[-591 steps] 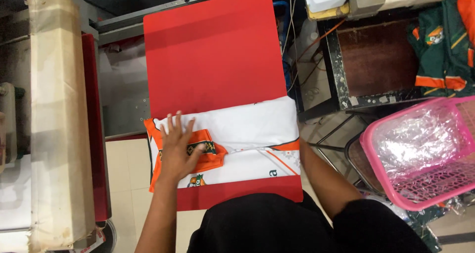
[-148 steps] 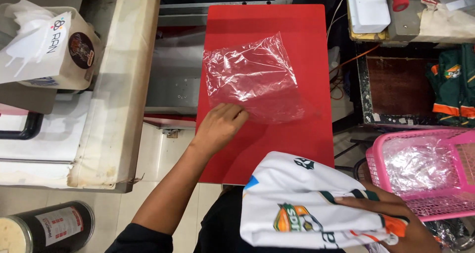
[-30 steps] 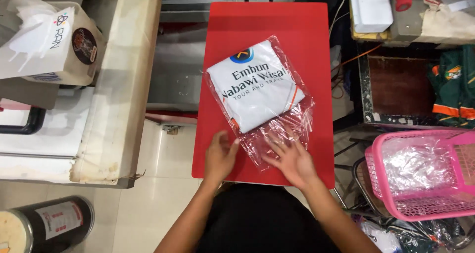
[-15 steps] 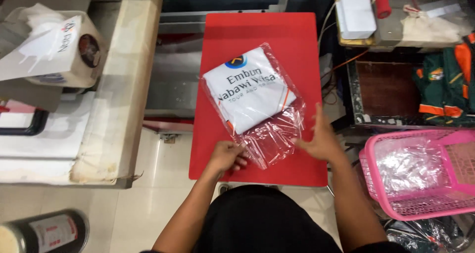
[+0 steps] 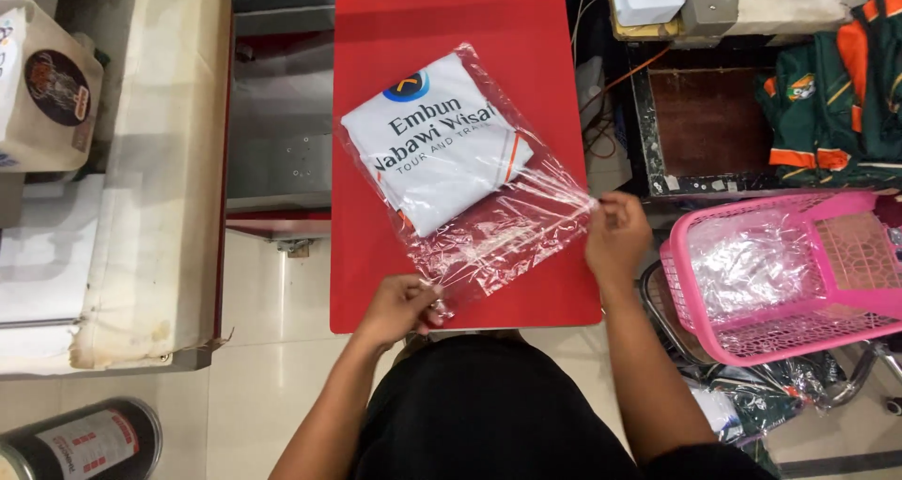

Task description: The person folds sports jerseys one at a time on a red folding board, smoothing the fabric by hand, then wraps each folded jersey in a clear plastic bag and places the wrapped jerseys into a pink basket. The person repeats the fold-and-bag cycle for several jerseys.

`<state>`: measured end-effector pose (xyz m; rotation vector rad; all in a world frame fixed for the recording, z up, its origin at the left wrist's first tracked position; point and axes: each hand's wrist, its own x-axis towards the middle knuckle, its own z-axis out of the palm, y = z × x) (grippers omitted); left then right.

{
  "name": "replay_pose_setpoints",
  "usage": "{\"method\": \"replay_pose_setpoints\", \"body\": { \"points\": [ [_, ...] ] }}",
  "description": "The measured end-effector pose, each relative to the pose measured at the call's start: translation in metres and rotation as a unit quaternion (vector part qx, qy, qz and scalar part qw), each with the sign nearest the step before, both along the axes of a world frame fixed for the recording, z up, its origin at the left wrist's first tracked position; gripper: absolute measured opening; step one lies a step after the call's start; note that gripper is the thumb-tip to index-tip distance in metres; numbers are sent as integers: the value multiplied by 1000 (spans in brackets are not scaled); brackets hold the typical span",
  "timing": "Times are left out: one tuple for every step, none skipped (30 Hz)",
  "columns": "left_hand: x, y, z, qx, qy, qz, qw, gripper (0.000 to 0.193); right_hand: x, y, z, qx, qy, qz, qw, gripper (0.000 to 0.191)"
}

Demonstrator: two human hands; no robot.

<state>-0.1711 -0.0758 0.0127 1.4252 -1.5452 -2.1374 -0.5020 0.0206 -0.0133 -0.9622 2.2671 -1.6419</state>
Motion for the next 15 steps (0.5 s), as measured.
{"method": "replay_pose_setpoints", "body": {
  "points": [
    [12, 0, 1, -8, 0, -4, 1000, 23, 0, 12, -3, 0, -46, 20, 999, 14],
    [24, 0, 2, -15, -9, -11, 1000, 25, 5, 25, -7, -1, -89, 36, 995, 14],
    [36, 0, 2, -22, -16, -17, 999, 26, 12, 40, -8, -4, -130, 52, 990, 13],
    [45, -3, 3, -37, -23, -21, 999, 28, 19, 49, -9, -13, -170, 71, 983, 13],
    [52, -6, 4, -26, -39, -14, 999, 27, 25, 56, -9, 19, -162, 76, 984, 14],
    [62, -4, 6, -12, -57, -6, 998, 26, 36, 68, -8, 54, -156, 81, 983, 15],
    [71, 0, 8, 5, -78, 2, 997, 25, 45, 76, -6, 91, -153, 87, 980, 17],
    [76, 4, 10, 12, -80, 31, 996, 22, 47, 81, -3, 114, -119, 114, 980, 19],
    [80, 8, 11, 15, -78, 59, 995, 19, 48, 85, 1, 132, -82, 141, 978, 21],
    [83, 8, 13, 16, -76, 88, 993, 18, 46, 85, 5, 149, -44, 168, 973, 23],
    [86, 7, 17, -9, -93, 86, 992, 19, 39, 82, 10, 158, -61, 158, 973, 24],
    [90, 10, 21, -30, -111, 80, 990, 20, 31, 80, 18, 172, -79, 144, 971, 25],
    [92, 12, 27, -50, -128, 72, 988, 21, 26, 76, 24, 186, -96, 129, 969, 26],
    [92, 12, 32, -152, -168, 78, 971, 21, 20, 70, 33, 214, -19, 163, 963, 26],
    [89, 10, 38, -254, -204, 84, 942, 23, 9, 62, 45, 239, 60, 197, 949, 27]
  ]
}}
